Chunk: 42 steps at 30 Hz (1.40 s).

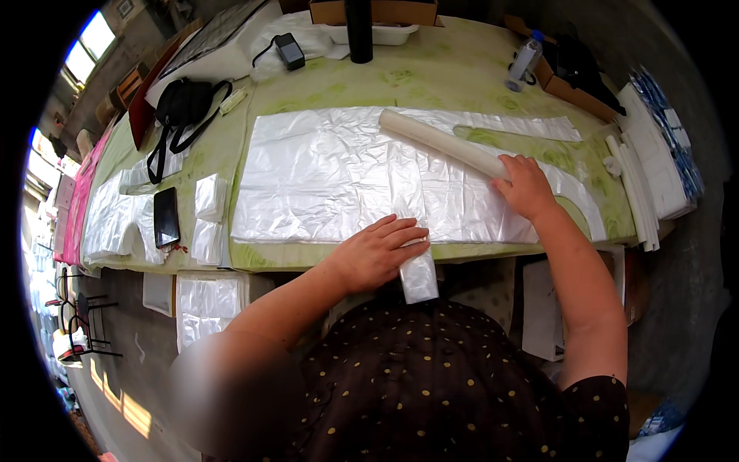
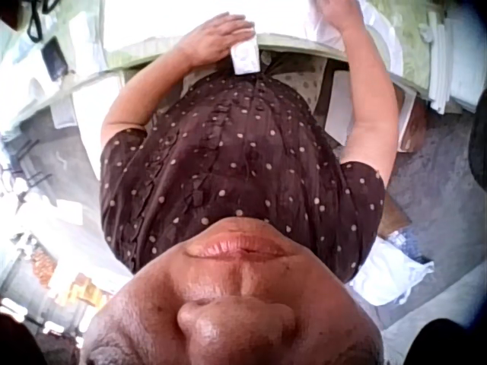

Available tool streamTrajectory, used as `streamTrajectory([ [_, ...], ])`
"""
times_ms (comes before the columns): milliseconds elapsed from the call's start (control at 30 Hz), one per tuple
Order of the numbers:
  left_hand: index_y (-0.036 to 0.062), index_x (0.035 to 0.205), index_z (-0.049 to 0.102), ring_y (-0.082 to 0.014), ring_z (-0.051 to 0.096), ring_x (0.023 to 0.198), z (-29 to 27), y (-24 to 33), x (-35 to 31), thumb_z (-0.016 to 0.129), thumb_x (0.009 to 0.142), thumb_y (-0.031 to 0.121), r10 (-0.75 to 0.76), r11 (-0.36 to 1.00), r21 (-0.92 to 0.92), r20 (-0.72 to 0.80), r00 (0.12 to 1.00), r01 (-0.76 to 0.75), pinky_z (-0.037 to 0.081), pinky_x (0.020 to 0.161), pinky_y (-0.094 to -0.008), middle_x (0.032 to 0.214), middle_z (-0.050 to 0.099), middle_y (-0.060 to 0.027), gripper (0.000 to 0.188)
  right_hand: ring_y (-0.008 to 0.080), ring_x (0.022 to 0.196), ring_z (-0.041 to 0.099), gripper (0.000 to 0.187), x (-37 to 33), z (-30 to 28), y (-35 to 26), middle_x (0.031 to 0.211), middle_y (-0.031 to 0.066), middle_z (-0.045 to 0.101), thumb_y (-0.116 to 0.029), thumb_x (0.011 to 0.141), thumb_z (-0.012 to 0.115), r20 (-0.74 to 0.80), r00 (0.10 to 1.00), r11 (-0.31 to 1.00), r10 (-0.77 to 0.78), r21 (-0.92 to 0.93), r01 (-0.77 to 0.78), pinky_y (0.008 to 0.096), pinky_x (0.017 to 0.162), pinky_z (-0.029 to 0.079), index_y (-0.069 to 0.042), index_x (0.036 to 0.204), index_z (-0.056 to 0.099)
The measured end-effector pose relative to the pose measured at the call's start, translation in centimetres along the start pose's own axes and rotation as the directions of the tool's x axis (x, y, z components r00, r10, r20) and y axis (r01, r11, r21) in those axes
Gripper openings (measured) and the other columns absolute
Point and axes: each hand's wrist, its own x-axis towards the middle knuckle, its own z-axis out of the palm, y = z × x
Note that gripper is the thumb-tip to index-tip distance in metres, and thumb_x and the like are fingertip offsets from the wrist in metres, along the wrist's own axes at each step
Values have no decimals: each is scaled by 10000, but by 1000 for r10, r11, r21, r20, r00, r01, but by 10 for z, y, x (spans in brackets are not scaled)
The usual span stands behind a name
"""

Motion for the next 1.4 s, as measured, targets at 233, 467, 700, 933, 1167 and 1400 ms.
streamTrajectory([
  [233,151,1445,538,-295,353,1499,1,3,-3,682,832,135,-10,999,42,22,1000,9,268,1242,-500,1575,440,-67,630,346,1037,558,491,-16,-6,-2,1077,132,645,-235,815,768,55,963,956,-266,146,255,435,945,463,-54,1254,644],
  [467,193,1437,565,-317,389,1468,-2,3,2,642,880,161,-44,998,37,-9,999,44,281,1232,-489,1542,476,-79,563,335,1171,536,591,-17,11,2,1225,111,608,-244,773,804,-241,952,980,-191,-102,171,467,1045,418,-77,1315,634],
  [700,137,1362,627,-349,566,1156,-2,-7,-6,539,1000,236,-220,948,-266,-144,965,176,379,1116,-475,1190,623,-98,386,333,1188,543,494,-44,20,-92,1259,106,609,-195,711,840,-162,868,785,-470,373,494,451,1050,422,-113,1171,678],
  [933,38,1568,325,-284,631,1000,10,-1,3,727,911,227,-539,827,-405,-380,752,389,418,1037,-434,999,678,-89,793,266,845,646,169,-23,31,-119,857,90,694,-202,853,727,284,959,734,-3,652,-191,381,796,509,-47,898,676],
  [1167,51,1569,343,-283,609,1001,14,-6,7,724,876,196,-624,778,-340,-321,713,528,423,1011,-440,1008,652,-69,804,288,848,698,224,-5,45,-126,904,119,726,-230,848,676,276,951,730,140,620,-288,386,776,543,-50,979,664],
  [1400,133,1558,393,-386,311,1468,0,3,26,690,906,414,-343,909,108,-353,870,403,214,1217,-566,1500,439,-165,769,301,886,707,277,-1,45,-126,945,106,735,-198,826,656,286,951,784,118,561,-267,406,798,553,-65,1069,640],
])
